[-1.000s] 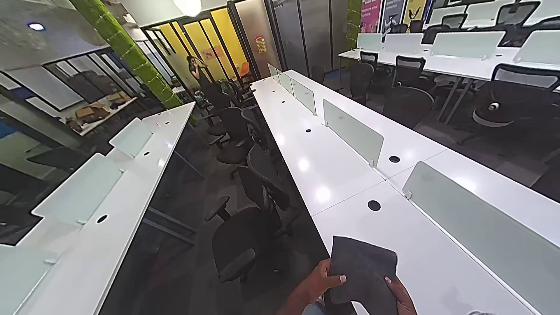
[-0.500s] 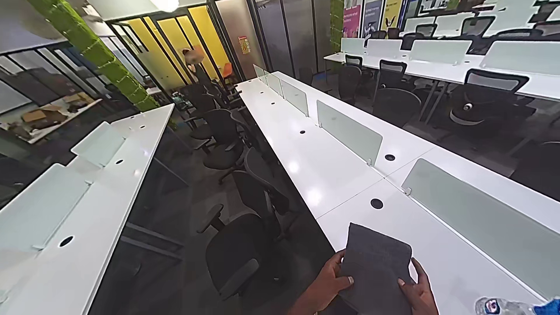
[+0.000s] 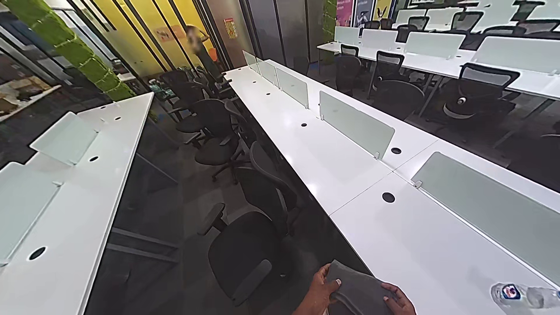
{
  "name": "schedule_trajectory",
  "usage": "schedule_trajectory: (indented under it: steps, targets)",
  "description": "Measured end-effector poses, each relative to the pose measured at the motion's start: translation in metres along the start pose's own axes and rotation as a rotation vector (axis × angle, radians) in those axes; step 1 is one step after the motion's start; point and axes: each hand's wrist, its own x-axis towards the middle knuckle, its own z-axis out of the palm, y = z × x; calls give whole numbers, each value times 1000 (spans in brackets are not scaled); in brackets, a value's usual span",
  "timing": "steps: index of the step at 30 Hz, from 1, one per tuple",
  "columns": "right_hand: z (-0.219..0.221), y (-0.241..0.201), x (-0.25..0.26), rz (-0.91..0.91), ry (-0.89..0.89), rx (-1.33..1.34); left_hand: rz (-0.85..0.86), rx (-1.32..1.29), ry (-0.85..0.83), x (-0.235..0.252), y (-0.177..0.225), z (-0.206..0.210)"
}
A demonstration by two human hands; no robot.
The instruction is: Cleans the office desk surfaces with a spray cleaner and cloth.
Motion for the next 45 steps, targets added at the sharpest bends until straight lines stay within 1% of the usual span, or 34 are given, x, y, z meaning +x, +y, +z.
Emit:
schedule_trajectory:
  steps: [2, 4, 6, 7, 8, 9, 10, 12, 13, 15, 18, 20, 23, 25, 28, 34, 37, 41, 45]
  targets:
    - [11, 0, 1, -3, 5, -79, 53, 45, 26, -5, 14, -1]
    - [20, 1, 4, -49, -16, -337, 146, 152, 77, -9, 24, 0]
    - [31, 0, 2, -187, -26, -675, 253, 255, 104, -8, 26, -4]
    - [38, -2, 0, -299, -22, -777, 292, 294, 107, -7, 25, -7]
    - [46, -5, -3, -404, -37, -819, 322, 332, 103, -6, 24, -9]
    - [54, -10, -8, -467, -90, -817, 337, 370, 91, -5, 24, -11]
    - [62, -14, -13, -492, -172, -778, 337, 403, 66, -5, 23, -14]
    - [80, -20, -18, -531, -344, -634, 340, 449, -14, -8, 26, -16]
    - [87, -21, -19, -547, -389, -588, 346, 466, -66, -9, 27, -17]
    - [97, -22, -20, -582, -387, -543, 353, 509, -162, -12, 33, -17]
    - [100, -21, -21, -607, -348, -569, 353, 599, -274, -14, 42, -23]
    - [99, -19, -22, -607, -328, -625, 353, 643, -355, -14, 43, -28]
    - [100, -18, -25, -615, -257, -758, 349, 616, -484, -14, 41, -32]
    - [101, -15, -28, -629, -223, -815, 326, 623, -526, -14, 38, -32]
    - [103, -10, -28, -660, -196, -842, 288, 691, -482, -13, 32, -29]
    - [107, -6, -29, -737, -160, -887, 280, 627, -324, -11, 19, -25]
    - [107, -5, -28, -714, -185, -858, 277, 632, -305, -12, 19, -27]
    - [104, -4, -25, -619, -226, -687, 266, 556, -319, -17, 21, -28]
    - [104, -7, -24, -637, -223, -702, 281, 550, -284, -18, 19, -26]
